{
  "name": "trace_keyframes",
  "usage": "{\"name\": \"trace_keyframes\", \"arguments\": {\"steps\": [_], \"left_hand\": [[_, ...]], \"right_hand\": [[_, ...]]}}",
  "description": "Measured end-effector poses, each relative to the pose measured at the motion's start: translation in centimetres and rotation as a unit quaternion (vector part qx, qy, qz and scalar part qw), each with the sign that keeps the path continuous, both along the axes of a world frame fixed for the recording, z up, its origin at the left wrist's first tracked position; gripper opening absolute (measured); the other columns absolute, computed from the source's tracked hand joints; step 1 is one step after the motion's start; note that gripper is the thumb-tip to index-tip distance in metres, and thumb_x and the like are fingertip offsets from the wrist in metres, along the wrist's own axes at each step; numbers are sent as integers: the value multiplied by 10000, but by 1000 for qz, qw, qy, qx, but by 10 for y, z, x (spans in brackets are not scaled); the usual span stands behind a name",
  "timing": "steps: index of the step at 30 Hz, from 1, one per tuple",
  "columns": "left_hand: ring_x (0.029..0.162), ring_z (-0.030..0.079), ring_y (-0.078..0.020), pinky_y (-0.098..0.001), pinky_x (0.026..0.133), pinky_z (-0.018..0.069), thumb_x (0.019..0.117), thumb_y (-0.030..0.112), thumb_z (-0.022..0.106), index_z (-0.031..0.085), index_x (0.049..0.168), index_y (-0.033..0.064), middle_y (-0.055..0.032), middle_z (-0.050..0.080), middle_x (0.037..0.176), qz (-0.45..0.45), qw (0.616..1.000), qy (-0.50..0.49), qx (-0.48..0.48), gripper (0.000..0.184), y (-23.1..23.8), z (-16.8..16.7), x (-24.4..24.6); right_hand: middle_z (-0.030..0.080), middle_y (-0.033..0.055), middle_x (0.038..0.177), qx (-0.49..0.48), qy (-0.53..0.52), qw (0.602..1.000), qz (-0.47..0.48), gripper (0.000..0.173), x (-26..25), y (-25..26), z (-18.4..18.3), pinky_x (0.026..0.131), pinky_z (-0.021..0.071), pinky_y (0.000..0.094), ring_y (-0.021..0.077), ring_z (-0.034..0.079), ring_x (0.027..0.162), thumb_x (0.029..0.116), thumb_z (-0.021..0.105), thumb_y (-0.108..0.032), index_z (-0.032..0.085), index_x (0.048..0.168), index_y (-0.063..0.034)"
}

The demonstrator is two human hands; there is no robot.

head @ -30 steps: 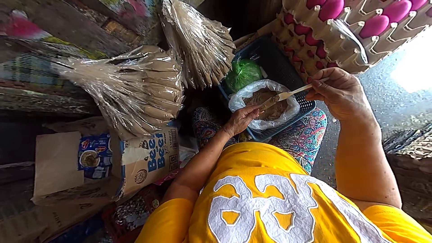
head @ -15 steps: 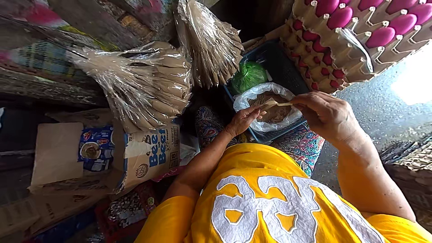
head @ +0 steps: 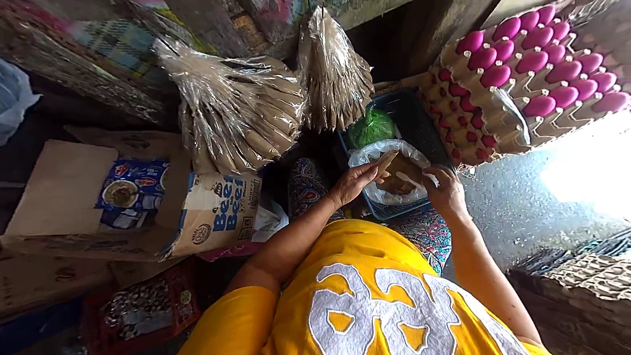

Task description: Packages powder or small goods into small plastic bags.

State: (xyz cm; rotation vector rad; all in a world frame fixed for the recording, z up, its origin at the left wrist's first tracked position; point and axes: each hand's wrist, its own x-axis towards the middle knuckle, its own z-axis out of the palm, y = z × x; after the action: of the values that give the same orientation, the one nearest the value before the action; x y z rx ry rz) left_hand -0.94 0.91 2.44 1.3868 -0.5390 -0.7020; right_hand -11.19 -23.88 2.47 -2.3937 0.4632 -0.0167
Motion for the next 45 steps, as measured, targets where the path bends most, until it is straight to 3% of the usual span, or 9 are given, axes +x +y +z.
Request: {"name": "trace_keyframes", "arguments": {"steps": [3,6,10,17,23,32,36,42,45], "left_hand": [[1072,697,-192,-388,990,554,1113,215,366,571,1404,10,-128,704,1225,-12,998,-39,49,412,16,8,-8],[1077,707,-204,-398,990,571,1088,190,425,595,1333,-56,-123,719,1200,-2,995,-85,45,387,3,-3,-10],[980,688,-76,-302,941,575,1067,220,424,569,1285,-92,-25,710,1085,10,995,-84,49,407,-3,2,-14],[969,689,-38,-274,939,570,1069,171,400,603,1237,-12,87,721,1039,-10,997,-70,18,321,-8,7,-16],[1022,681,-31,-286,990,553,1073,193,412,604,1240,-3,94,715,1076,-26,997,-72,14,322,-18,6,-21],[1021,687,-17,-245,960,554,1026,409,583,733,1115,249,149,745,1061,-42,996,-43,-70,237,-27,28,-19],[1041,687,-28,-242,959,556,994,460,615,746,1110,263,135,748,1079,-41,995,-31,-89,263,-33,40,-20],[1028,678,-2,-230,957,546,997,470,601,758,1053,311,157,745,1052,-48,992,-47,-108,230,-39,51,-22],[998,680,3,-223,939,550,1001,456,605,752,1022,299,157,744,1017,-43,994,-49,-92,216,-38,47,-20]], "right_hand": [[589,217,1403,-2,-108,994,34,318,6,23,30,1132,428,544,368,531,1345,973,665,-139,685,1267,-22],[616,175,1386,19,-177,982,58,381,7,50,63,1139,439,496,317,552,1324,907,762,-198,713,1258,-58],[599,134,1435,-6,-171,979,115,273,19,70,76,1117,423,540,316,532,1360,986,654,-219,722,1220,-94],[598,172,1421,6,-177,978,108,189,6,67,93,1075,428,568,359,508,1377,973,643,-133,720,1096,-13],[622,168,1382,-32,-194,974,113,143,1,59,94,1064,447,554,359,526,1362,969,634,-87,727,1045,-9],[621,175,1382,-49,-212,967,130,151,-4,53,114,1062,451,543,359,524,1366,946,665,-83,737,1055,-8],[633,169,1358,-72,-221,961,152,161,-5,51,125,1037,468,536,355,542,1341,969,635,-84,744,1065,-14],[663,183,1321,-91,-326,934,110,149,-7,52,142,1054,479,513,357,577,1318,964,623,-50,744,1035,1],[650,184,1344,-98,-299,940,134,153,-8,52,139,1065,462,528,371,559,1334,941,641,-41,753,1039,-6]]}}
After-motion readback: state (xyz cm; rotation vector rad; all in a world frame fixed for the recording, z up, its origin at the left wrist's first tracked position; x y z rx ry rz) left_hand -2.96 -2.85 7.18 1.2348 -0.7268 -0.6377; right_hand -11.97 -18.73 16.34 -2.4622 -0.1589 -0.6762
